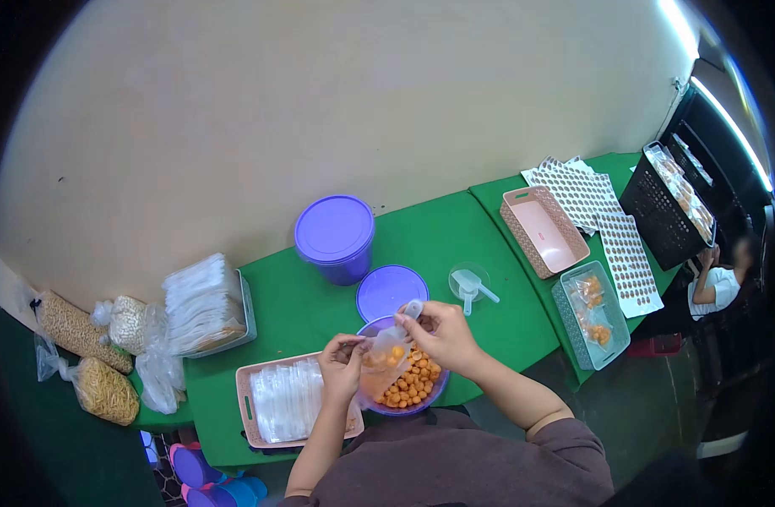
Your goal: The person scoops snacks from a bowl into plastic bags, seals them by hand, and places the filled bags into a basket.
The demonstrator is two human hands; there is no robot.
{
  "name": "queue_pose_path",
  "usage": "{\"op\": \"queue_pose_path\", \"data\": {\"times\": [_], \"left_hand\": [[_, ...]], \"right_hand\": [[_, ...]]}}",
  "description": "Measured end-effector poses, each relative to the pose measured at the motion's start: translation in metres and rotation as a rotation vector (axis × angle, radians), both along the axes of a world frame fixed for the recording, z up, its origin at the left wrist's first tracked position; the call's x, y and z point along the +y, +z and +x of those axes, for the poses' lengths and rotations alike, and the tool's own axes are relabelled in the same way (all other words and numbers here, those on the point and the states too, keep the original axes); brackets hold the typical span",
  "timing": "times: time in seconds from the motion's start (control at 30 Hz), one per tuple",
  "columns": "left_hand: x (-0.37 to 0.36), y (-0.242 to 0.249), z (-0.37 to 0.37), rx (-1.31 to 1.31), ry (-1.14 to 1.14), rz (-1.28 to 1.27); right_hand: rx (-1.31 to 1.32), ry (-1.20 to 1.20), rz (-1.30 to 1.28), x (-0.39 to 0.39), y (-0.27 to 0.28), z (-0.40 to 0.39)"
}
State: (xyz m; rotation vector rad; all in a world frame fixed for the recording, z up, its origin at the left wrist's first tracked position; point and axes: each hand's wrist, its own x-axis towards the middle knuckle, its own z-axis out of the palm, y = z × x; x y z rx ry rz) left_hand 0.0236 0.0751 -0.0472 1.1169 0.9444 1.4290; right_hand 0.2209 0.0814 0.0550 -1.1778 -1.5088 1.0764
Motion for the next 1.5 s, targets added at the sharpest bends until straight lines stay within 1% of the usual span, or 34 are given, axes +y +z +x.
{"op": "queue_pose_path", "data": {"times": [0.03, 0.07, 0.13, 0.2, 0.27, 0.33, 0.43, 0.47, 0.5, 0.53, 0.6, 0.63, 0.7, 0.73, 0.77, 0.8, 0.83, 0.9, 0.97, 1.0, 1.03, 1.07, 1.1, 1.13, 1.17, 1.2, 1.23, 1.27, 1.3, 1.33, 1.37, 1.4, 1.43, 1.5], "left_hand": [[0.000, 0.001, 0.000, -0.001, 0.006, -0.001], [0.001, 0.002, -0.001, -0.021, 0.018, 0.064], [0.002, 0.015, 0.002, -0.042, 0.032, 0.133], [-0.003, 0.030, 0.004, -0.157, -0.029, 0.134], [-0.001, 0.031, 0.004, -0.105, -0.018, 0.181], [-0.003, 0.030, 0.002, -0.054, 0.001, 0.226], [-0.008, 0.036, -0.001, -0.092, -0.082, 0.237], [-0.012, 0.040, 0.000, -0.114, -0.126, 0.155], [-0.014, 0.046, 0.001, -0.135, -0.167, 0.075], [-0.013, 0.050, -0.001, -0.133, -0.166, 0.075], [-0.009, 0.056, -0.004, 0.375, -0.334, 0.220], [-0.009, 0.057, -0.003, 0.375, -0.333, 0.223], [-0.011, 0.056, -0.001, 0.936, -0.166, 0.345], [-0.008, 0.045, 0.000, 0.937, -0.162, 0.348], [-0.004, 0.026, 0.001, 0.928, 0.062, 0.523], [-0.005, 0.021, 0.003, 0.906, 0.286, 0.692], [-0.011, 0.017, 0.006, 0.907, 0.284, 0.689], [-0.021, 0.016, 0.016, 0.968, 0.457, 0.561], [-0.025, 0.023, 0.019, 1.039, 0.488, 0.559], [-0.027, 0.024, 0.020, 1.108, 0.516, 0.547], [-0.025, 0.021, 0.017, 1.107, 0.516, 0.546], [-0.021, 0.015, 0.012, 1.086, 0.455, 0.502], [-0.018, 0.012, 0.006, 1.065, 0.395, 0.458], [-0.016, 0.010, 0.001, 1.065, 0.399, 0.458], [-0.014, 0.008, -0.003, 0.905, 0.388, 0.356], [-0.012, 0.013, -0.005, 0.743, 0.374, 0.256], [-0.012, 0.018, -0.005, 0.741, 0.377, 0.254], [-0.012, 0.024, -0.006, 0.432, 0.433, 0.246], [-0.013, 0.031, -0.008, 0.122, 0.481, 0.234], [-0.015, 0.034, -0.012, 0.123, 0.482, 0.233], [-0.018, 0.036, -0.018, 0.153, 0.507, 0.313], [-0.020, 0.038, -0.023, 0.183, 0.531, 0.394], [-0.024, 0.045, -0.026, 0.184, 0.533, 0.393], [-0.030, 0.056, -0.030, 0.606, 0.561, 0.464]], "right_hand": [[-0.009, -0.036, 0.046, -0.001, 0.007, 0.000], [-0.009, -0.031, 0.046, -0.002, 0.011, 0.000], [-0.173, 0.188, 0.330, -0.004, 0.019, 0.002], [-0.166, 0.160, 0.309, -0.009, 0.029, 0.005], [-0.158, 0.133, 0.286, -0.013, 0.031, 0.004], [-0.208, 0.133, 0.478, -0.022, 0.028, 0.001], [-0.169, 0.094, 0.511, -0.022, 0.030, 0.003], [-0.167, 0.093, 0.507, -0.023, 0.029, 0.004], [-0.117, 0.102, 0.435, -0.023, 0.029, 0.006], [-0.068, 0.113, 0.364, -0.023, 0.029, 0.006], [-0.046, 0.103, 0.341, -0.022, 0.027, 0.005], [-0.024, 0.091, 0.315, -0.021, 0.026, 0.005], [-0.023, 0.076, 0.335, -0.020, 0.019, 0.005], [-0.020, 0.058, 0.355, -0.019, 0.018, 0.004], [-0.019, 0.057, 0.359, -0.020, 0.019, 0.003], [0.008, 0.047, 0.344, -0.022, 0.021, 0.000], [0.034, 0.038, 0.327, -0.025, 0.021, -0.003], [0.032, 0.068, 0.289, -0.029, 0.013, -0.006], [0.030, 0.098, 0.259, -0.030, 0.011, -0.010], [-0.049, 0.066, 0.423, -0.032, 0.011, -0.011], [-0.130, 0.034, 0.584, -0.033, 0.013, -0.011], [-0.130, 0.037, 0.584, -0.036, 0.017, -0.009], [-0.122, 0.007, 0.665, -0.038, 0.023, -0.004], [-0.113, -0.022, 0.748, -0.039, 0.027, 0.002], [-0.112, -0.019, 0.749, -0.038, 0.026, 0.009], [-0.013, -0.115, 0.613, -0.035, 0.024, 0.018], [0.084, -0.209, 0.475, -0.032, 0.022, 0.022], [0.199, -0.225, 0.331, -0.027, 0.021, 0.022], [0.199, -0.224, 0.331, -0.022, 0.008, 0.022], [0.231, -0.184, 0.178, -0.014, -0.015, 0.022], [0.263, -0.145, 0.025, -0.008, -0.039, 0.021], [0.164, -0.122, -0.035, -0.008, -0.061, 0.019], [0.165, -0.120, -0.037, -0.008, -0.086, 0.017], [-0.055, -0.042, -0.163, -0.010, -0.128, 0.011]]}}
